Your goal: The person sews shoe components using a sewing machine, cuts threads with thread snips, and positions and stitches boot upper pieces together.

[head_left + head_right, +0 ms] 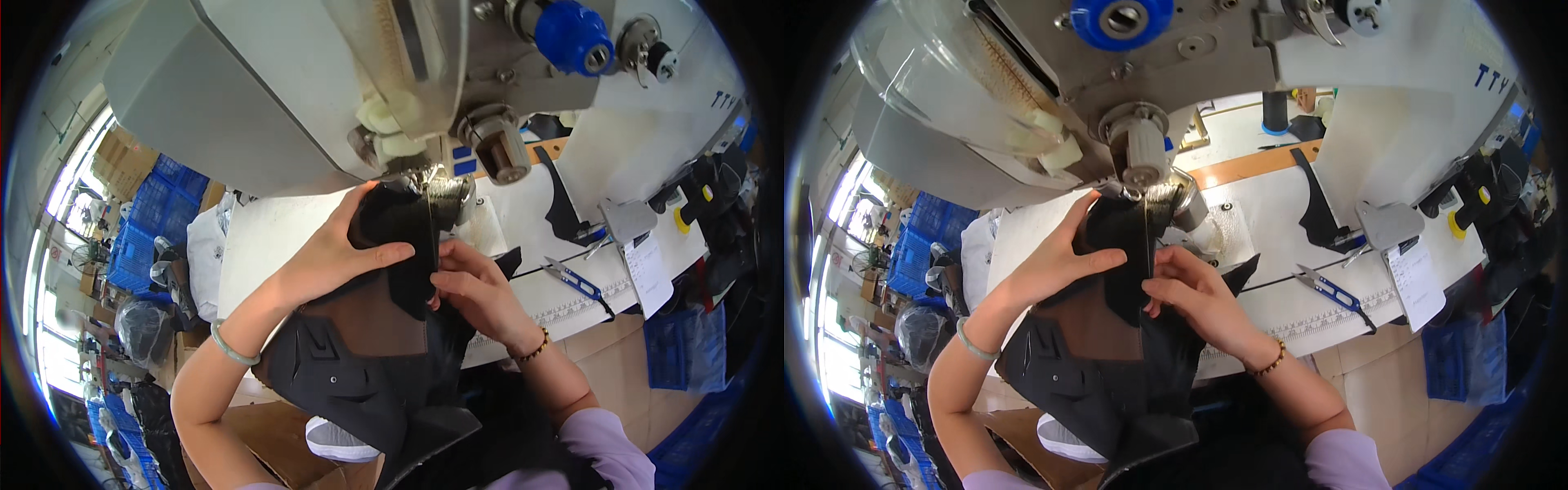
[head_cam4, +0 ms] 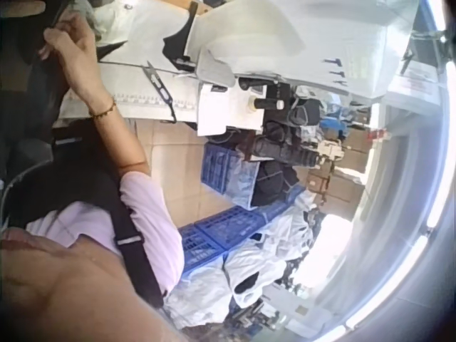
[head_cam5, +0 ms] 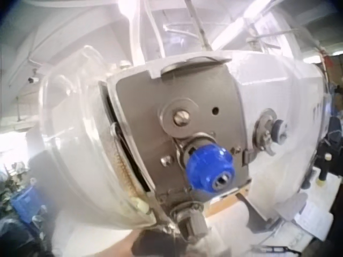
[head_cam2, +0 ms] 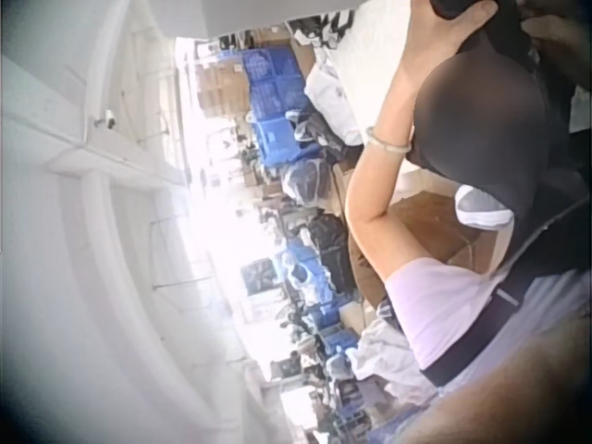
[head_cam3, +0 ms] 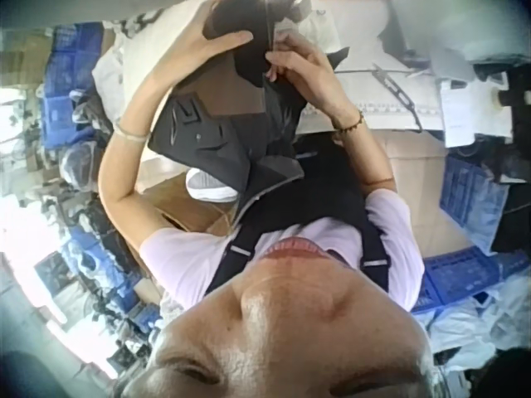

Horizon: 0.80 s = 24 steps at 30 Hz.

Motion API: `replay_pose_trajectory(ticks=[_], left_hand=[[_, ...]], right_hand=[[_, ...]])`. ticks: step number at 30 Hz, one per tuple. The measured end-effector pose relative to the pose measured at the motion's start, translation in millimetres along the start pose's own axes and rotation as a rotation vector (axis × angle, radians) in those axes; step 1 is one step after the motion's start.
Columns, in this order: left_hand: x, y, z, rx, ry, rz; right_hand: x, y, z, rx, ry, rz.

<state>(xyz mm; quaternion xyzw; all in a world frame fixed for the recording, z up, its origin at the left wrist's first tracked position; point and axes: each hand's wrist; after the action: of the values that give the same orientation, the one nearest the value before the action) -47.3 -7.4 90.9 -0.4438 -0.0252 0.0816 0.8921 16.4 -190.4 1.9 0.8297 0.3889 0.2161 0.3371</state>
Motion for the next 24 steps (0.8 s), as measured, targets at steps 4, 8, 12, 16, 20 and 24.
replay_pose_trajectory(ticks=[4, 8, 12, 16, 20, 24], left_hand=[[-2.4, -10.1, -2.6, 0.019, 0.019, 0.043], [-4.9, -6.8, -5.6, 0.113, -0.019, 0.027], [-5.5, -1.1, -7.5, 0.042, -0.006, 0.041], [-7.1, 2.1, -6.2, 0.064, -0.012, 0.057], [-10.9, -9.5, -7.4, 0.081, -0.032, 0.068], [-14.1, -12.0, -10.4, 0.049, -0.055, 0.122]], right_hand=[[2.2, 0.8, 7.2, 0.062, 0.091, -0.174], [-1.2, -1.2, 10.4, 0.046, 0.107, -0.101], [-7.8, -1.7, 11.4, -0.002, 0.131, -0.102], [-8.4, -8.8, 9.7, -0.158, 0.140, -0.008], [-12.9, -1.4, 2.8, -0.227, 0.103, 0.082], [-17.0, 6.8, -8.7, -0.241, -0.014, 0.113]])
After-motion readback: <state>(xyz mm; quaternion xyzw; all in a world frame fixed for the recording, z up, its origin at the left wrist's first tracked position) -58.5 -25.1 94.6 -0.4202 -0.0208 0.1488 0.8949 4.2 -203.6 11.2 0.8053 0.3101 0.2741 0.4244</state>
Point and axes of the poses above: each hand's wrist, its own x-axis towards the middle knuckle, its own z-axis out of the back of the hand, y = z × x, and after that the axes turned 3 degrees about -y, right-handed
